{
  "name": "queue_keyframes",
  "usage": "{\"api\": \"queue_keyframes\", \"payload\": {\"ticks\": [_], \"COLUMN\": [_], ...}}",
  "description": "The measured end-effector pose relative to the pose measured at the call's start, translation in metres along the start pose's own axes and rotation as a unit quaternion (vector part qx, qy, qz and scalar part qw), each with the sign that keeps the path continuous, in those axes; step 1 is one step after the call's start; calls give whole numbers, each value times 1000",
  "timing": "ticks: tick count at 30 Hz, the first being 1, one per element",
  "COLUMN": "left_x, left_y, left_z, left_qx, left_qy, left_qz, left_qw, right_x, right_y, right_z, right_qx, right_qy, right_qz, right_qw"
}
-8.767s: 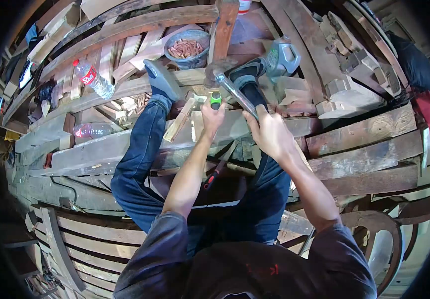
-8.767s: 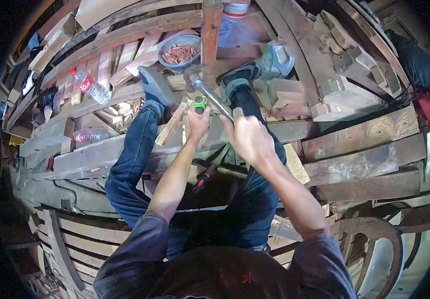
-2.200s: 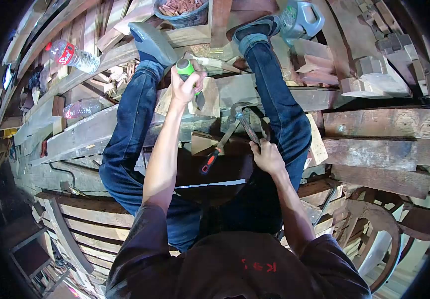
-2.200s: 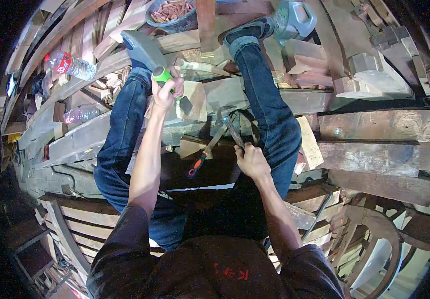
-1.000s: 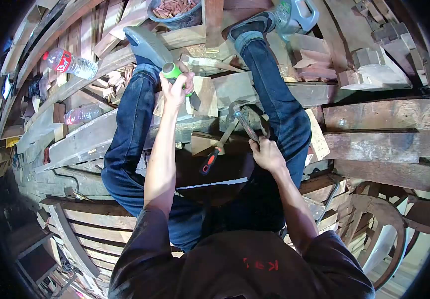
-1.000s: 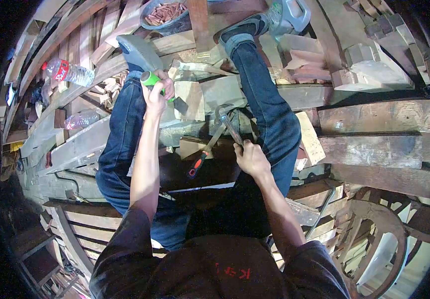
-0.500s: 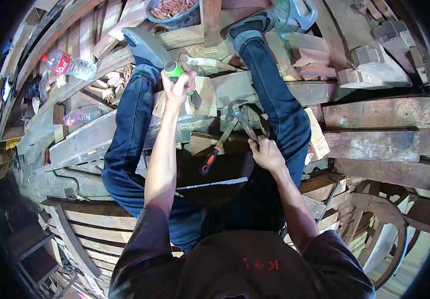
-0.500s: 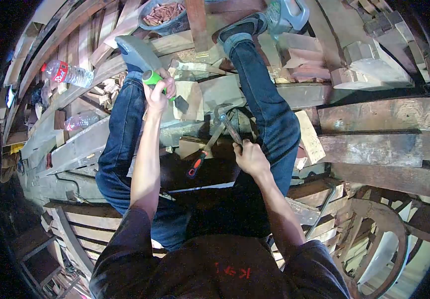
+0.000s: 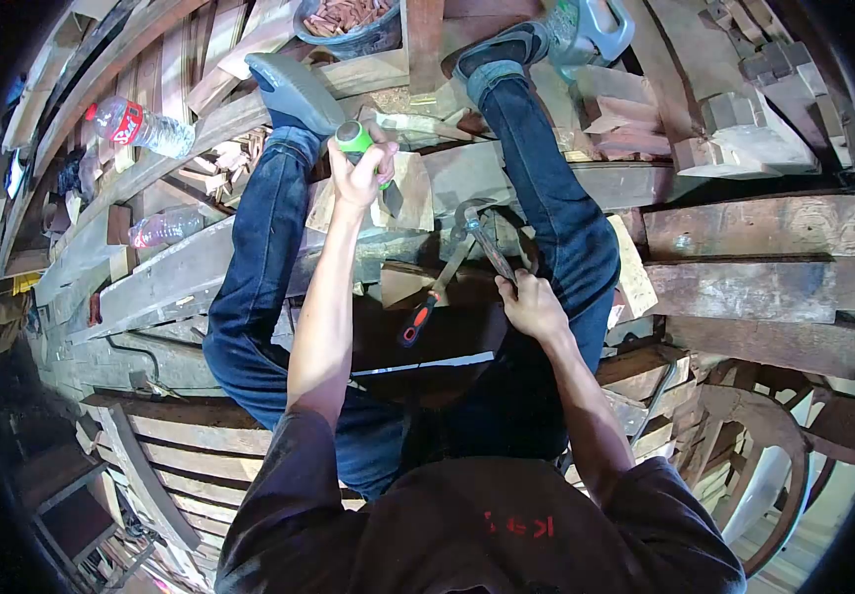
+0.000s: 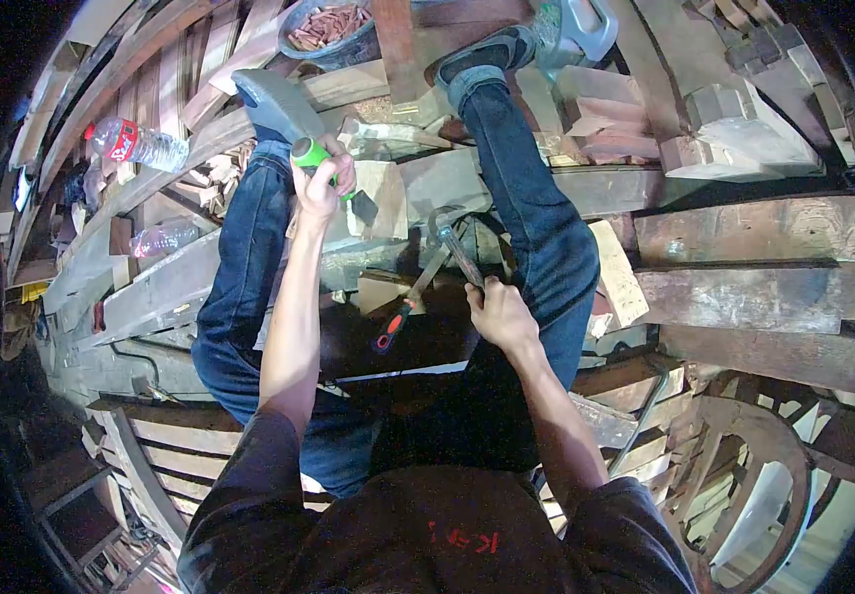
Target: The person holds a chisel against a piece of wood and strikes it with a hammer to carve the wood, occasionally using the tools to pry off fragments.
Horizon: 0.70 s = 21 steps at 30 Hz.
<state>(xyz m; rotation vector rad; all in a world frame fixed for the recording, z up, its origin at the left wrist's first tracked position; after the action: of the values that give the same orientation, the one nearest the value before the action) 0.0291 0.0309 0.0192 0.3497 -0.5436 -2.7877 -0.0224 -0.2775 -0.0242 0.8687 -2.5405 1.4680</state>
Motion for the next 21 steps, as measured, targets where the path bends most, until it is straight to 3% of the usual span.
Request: {"api": "queue_keyframes", "payload": {"ticks": [21], "left_x": [0], "left_y": [3], "left_z": [3], "left_qx": [11], "left_qy": [8], "left_qz": [7], "left_qw": [1000], "right_x": [1], "right_y": [3], "right_z": [4], "right_qx": [7], "right_qy": [8], "right_qz": [-10], "right_qw": [1000]}}
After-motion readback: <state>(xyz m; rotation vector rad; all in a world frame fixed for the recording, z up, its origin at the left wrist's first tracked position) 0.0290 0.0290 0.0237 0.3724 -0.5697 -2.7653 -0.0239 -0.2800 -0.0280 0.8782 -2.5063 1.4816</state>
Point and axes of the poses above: each hand's wrist, its own x-axis away from the middle knuckle, its own y-axis out of the palm, z = x × y, the point moved 6 cm from there along -x, towards the middle knuckle, and after that the axes turned 5 degrees about -y, right-handed, at the moved point
